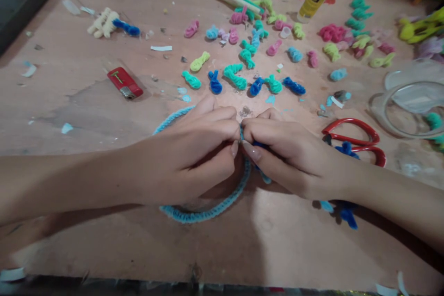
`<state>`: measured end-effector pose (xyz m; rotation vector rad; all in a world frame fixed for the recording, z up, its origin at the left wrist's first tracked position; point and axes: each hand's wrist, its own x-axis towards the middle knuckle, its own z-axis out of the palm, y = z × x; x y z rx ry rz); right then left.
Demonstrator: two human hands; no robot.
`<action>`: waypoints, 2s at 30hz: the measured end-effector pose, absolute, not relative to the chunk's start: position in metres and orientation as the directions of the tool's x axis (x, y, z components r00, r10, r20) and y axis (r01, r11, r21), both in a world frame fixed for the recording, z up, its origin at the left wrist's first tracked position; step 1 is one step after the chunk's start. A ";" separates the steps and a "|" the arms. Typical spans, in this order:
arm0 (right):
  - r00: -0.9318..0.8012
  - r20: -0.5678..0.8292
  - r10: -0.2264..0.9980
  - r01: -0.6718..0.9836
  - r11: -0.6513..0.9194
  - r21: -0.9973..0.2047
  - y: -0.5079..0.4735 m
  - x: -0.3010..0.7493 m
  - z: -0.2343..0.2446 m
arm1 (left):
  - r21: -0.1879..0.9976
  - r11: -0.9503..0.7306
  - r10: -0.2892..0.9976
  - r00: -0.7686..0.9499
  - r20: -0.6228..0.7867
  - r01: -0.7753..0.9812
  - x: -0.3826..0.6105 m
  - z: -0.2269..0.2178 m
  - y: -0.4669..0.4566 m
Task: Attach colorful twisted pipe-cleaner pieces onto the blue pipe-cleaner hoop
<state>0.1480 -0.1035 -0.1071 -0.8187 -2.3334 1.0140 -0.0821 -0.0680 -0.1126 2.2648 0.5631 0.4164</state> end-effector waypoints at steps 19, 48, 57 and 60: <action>-0.704 0.177 0.688 0.340 0.545 -0.767 -0.104 0.147 -0.107 | 0.754 -0.610 0.467 0.879 0.094 0.243 -0.082 -0.106 -0.066; -0.717 0.154 0.680 0.390 0.574 -0.720 -0.104 0.148 -0.106 | 0.695 -0.671 0.450 0.887 0.102 0.261 -0.075 -0.099 -0.067; -0.710 0.152 0.688 0.400 0.571 -0.717 -0.104 0.147 -0.105 | 0.734 -0.641 0.487 0.859 0.160 0.226 -0.078 -0.103 -0.065; -0.708 0.160 0.688 0.385 0.566 -0.729 -0.104 0.146 -0.106 | 0.750 -0.615 0.495 0.859 0.127 0.243 -0.076 -0.101 -0.063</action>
